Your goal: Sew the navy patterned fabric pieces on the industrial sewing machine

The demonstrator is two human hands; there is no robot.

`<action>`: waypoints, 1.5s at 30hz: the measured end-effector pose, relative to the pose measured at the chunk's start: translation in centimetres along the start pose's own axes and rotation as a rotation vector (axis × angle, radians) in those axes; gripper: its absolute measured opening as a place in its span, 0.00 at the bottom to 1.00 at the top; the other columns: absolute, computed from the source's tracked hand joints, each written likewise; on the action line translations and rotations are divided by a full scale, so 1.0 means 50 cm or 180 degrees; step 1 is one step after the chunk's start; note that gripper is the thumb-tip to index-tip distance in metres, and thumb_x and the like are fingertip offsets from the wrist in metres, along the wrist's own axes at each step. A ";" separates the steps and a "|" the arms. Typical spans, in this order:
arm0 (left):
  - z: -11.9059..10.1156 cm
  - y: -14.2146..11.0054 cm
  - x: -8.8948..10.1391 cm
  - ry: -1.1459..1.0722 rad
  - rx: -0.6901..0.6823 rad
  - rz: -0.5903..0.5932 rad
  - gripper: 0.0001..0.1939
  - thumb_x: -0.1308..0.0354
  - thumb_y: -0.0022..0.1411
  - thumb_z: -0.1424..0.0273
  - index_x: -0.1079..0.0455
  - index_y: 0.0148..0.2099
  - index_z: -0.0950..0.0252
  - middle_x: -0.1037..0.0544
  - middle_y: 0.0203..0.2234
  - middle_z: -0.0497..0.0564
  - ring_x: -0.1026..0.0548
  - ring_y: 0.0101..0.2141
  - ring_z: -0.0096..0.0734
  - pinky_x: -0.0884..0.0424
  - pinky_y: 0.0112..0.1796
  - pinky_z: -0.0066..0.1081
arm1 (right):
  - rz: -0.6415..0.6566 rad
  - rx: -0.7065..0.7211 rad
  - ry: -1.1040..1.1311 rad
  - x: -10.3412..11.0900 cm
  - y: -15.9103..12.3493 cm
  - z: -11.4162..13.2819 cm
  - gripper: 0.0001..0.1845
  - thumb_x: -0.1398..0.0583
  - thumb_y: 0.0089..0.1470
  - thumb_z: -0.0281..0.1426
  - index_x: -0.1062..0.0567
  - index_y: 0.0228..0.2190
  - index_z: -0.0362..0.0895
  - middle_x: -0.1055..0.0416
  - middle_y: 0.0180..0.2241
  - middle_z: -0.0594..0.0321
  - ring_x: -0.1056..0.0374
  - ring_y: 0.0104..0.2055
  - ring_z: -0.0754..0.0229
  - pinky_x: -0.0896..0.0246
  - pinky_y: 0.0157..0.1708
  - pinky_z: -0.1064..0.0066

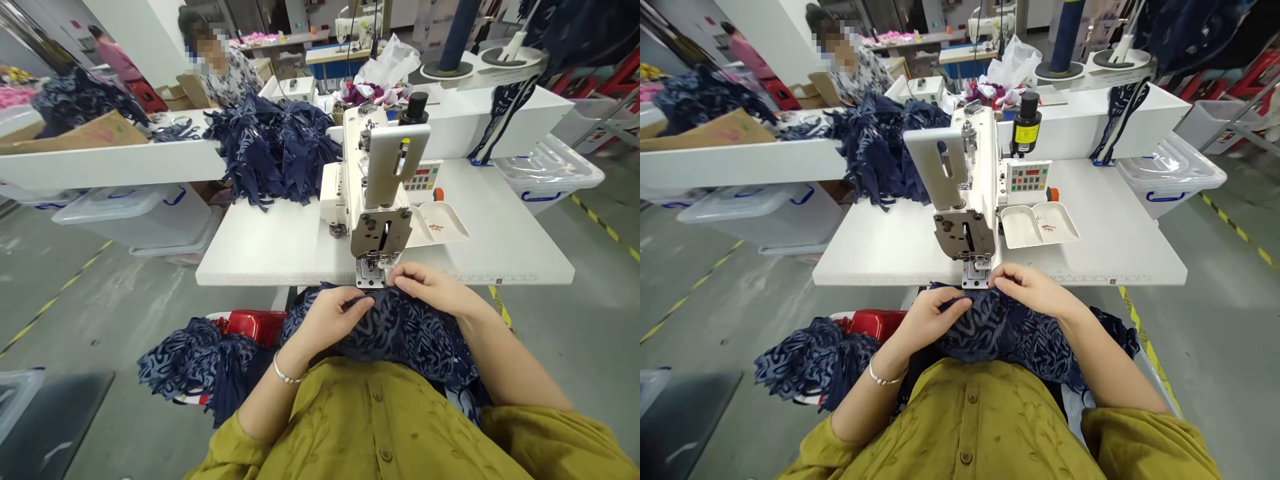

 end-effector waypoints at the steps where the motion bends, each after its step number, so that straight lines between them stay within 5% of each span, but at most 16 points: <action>1: 0.008 0.003 0.007 0.0159 0.0042 -0.0137 0.20 0.50 0.67 0.57 0.28 0.30 0.66 0.28 0.22 0.46 0.33 0.24 0.24 0.39 0.28 0.25 | -0.0218 -0.0042 0.0117 -0.001 0.011 -0.011 0.14 0.46 0.60 0.41 0.27 0.39 0.47 0.27 0.36 0.63 0.32 0.37 0.58 0.37 0.37 0.69; 5: 0.039 0.012 0.024 0.0962 0.0088 -0.0944 0.15 0.50 0.68 0.62 0.29 0.34 0.65 0.26 0.27 0.49 0.28 0.30 0.30 0.33 0.33 0.28 | -0.1029 -0.0044 0.0078 -0.016 0.049 -0.039 0.13 0.44 0.57 0.39 0.29 0.41 0.46 0.27 0.37 0.62 0.32 0.38 0.56 0.36 0.40 0.65; 8: 0.032 0.007 0.014 0.1513 -0.0513 -0.1614 0.09 0.48 0.67 0.69 0.30 0.46 0.65 0.25 0.43 0.57 0.27 0.46 0.37 0.32 0.47 0.36 | -0.1355 0.0067 -0.0150 -0.024 0.064 -0.037 0.13 0.44 0.56 0.37 0.29 0.42 0.44 0.28 0.41 0.58 0.33 0.42 0.53 0.37 0.43 0.63; 11: 0.011 -0.001 -0.035 0.1794 -0.1442 -0.1301 0.14 0.51 0.68 0.73 0.33 0.54 0.63 0.26 0.51 0.55 0.30 0.53 0.36 0.36 0.54 0.37 | -0.1386 0.0179 -0.0139 -0.023 0.074 -0.029 0.13 0.44 0.55 0.36 0.28 0.41 0.44 0.27 0.41 0.58 0.32 0.44 0.52 0.37 0.45 0.61; 13: 0.004 -0.008 -0.063 0.2023 -0.1644 -0.1077 0.16 0.53 0.69 0.74 0.35 0.57 0.63 0.26 0.52 0.53 0.30 0.54 0.34 0.38 0.55 0.36 | -0.1332 0.0237 -0.0073 -0.020 0.082 -0.027 0.13 0.43 0.55 0.35 0.28 0.41 0.44 0.26 0.42 0.58 0.32 0.46 0.52 0.38 0.47 0.61; 24: -0.006 -0.014 -0.090 0.2923 -0.1216 -0.1480 0.18 0.53 0.69 0.75 0.33 0.58 0.62 0.25 0.51 0.52 0.29 0.53 0.31 0.39 0.48 0.31 | -0.1488 0.0259 -0.0269 -0.008 0.106 -0.020 0.22 0.44 0.52 0.33 0.30 0.49 0.43 0.28 0.50 0.53 0.33 0.51 0.48 0.38 0.52 0.55; 33: -0.014 -0.014 -0.086 0.2843 -0.1180 -0.1492 0.17 0.54 0.70 0.76 0.33 0.57 0.63 0.25 0.51 0.50 0.29 0.52 0.28 0.40 0.46 0.31 | -0.1608 0.0335 -0.0299 -0.006 0.112 -0.029 0.21 0.44 0.51 0.31 0.30 0.48 0.43 0.29 0.51 0.53 0.33 0.50 0.49 0.38 0.52 0.55; 41: 0.002 -0.015 -0.094 0.2573 -0.1078 -0.1359 0.19 0.53 0.69 0.75 0.37 0.61 0.63 0.27 0.54 0.51 0.31 0.54 0.31 0.38 0.48 0.33 | -0.2260 0.0351 -0.0970 -0.022 0.027 -0.028 0.16 0.47 0.58 0.38 0.32 0.44 0.42 0.30 0.45 0.50 0.35 0.48 0.49 0.40 0.50 0.57; 43: 0.005 -0.012 -0.094 0.2352 -0.1124 -0.1317 0.19 0.53 0.69 0.73 0.38 0.61 0.64 0.27 0.54 0.53 0.32 0.55 0.34 0.37 0.51 0.34 | -0.1898 -0.0070 -0.0879 -0.047 0.003 -0.049 0.16 0.48 0.60 0.42 0.30 0.41 0.44 0.28 0.39 0.54 0.32 0.42 0.51 0.37 0.45 0.60; 45: 0.011 -0.014 -0.090 0.1935 -0.1227 -0.1254 0.21 0.52 0.70 0.67 0.40 0.62 0.66 0.28 0.54 0.56 0.34 0.56 0.36 0.37 0.54 0.35 | -0.1081 -0.0515 -0.0620 -0.086 -0.014 -0.075 0.19 0.48 0.59 0.46 0.28 0.35 0.44 0.27 0.31 0.59 0.31 0.35 0.52 0.35 0.39 0.63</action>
Point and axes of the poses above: each hand's wrist, its own y-axis towards the middle knuckle, its own x-axis out of the back of the hand, z = x × y, the point moved 5 cm from there along y, towards the middle knuckle
